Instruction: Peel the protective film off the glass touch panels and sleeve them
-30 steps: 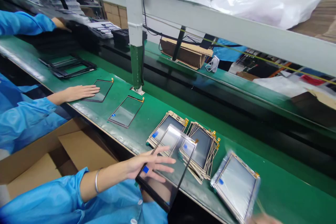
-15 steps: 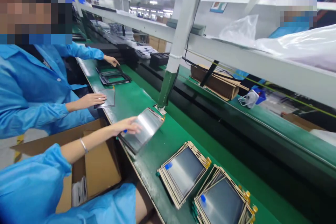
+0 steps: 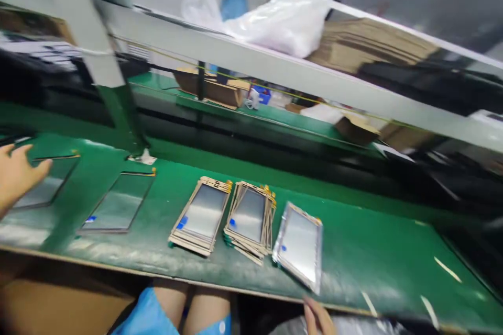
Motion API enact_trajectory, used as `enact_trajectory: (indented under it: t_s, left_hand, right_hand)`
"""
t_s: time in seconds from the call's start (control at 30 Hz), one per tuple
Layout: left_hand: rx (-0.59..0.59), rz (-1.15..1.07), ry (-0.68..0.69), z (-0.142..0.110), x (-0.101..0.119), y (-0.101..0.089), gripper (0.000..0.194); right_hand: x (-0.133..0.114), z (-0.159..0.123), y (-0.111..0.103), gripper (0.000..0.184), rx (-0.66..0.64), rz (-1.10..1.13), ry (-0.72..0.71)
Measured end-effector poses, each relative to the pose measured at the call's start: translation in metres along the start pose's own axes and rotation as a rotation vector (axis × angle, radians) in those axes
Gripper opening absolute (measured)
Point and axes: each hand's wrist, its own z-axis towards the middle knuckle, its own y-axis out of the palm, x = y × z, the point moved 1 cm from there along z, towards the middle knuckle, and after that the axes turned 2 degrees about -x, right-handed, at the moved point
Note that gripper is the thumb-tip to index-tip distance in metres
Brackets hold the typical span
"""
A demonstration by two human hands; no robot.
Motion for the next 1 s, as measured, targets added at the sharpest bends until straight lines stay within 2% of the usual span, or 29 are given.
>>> enact_trajectory:
  t_s: [0.03,0.1,0.13,0.17,0.2,0.23,0.33,0.43,0.53,0.77,1.0]
  left_hand:
    - [-0.018,-0.120,0.110,-0.013,0.025,0.014,0.044]
    - [-0.309,-0.477,0.321,-0.060,0.086,0.042,0.043]
    - [-0.540,-0.681,0.354,-0.092,0.119,0.055,0.042]
    - [-0.884,-0.840,0.351,-0.128,0.153,0.067,0.041]
    - [-1.085,-0.875,0.393,-0.166,0.185,0.076,0.039]
    - [-1.226,-0.886,0.426,-0.203,0.216,0.084,0.035]
    - [-1.516,-0.879,0.441,-0.298,0.289,0.104,0.027]
    - [-1.612,-0.818,0.401,-0.355,0.332,0.123,0.022]
    - [-1.612,-0.724,0.366,-0.380,0.350,0.144,0.027]
    - [-1.550,-0.439,0.395,-0.384,0.372,0.181,0.033]
    - [-1.470,-0.229,0.511,-0.380,0.393,0.191,0.033]
  right_hand:
    - [0.005,0.002,0.001,0.045,0.022,-0.016,0.001]
    - [0.012,0.019,0.007,0.054,0.085,-0.069,-0.025]
    - [0.016,0.032,0.012,0.055,0.139,-0.091,-0.013]
    - [0.019,0.047,0.016,0.056,0.186,-0.111,0.000]
    - [0.023,0.061,0.019,0.057,0.230,-0.132,0.023]
    - [0.028,0.074,0.021,0.057,0.262,-0.144,0.050]
    - [0.042,0.099,0.024,0.057,0.299,-0.151,0.123]
    - [0.054,0.104,0.025,0.053,0.294,-0.114,0.148]
    - [0.058,0.098,0.027,0.052,0.290,-0.062,0.135]
    - [0.052,0.081,0.036,0.057,0.319,0.028,0.112]
    - [0.061,0.088,0.035,0.058,0.304,0.113,0.156]
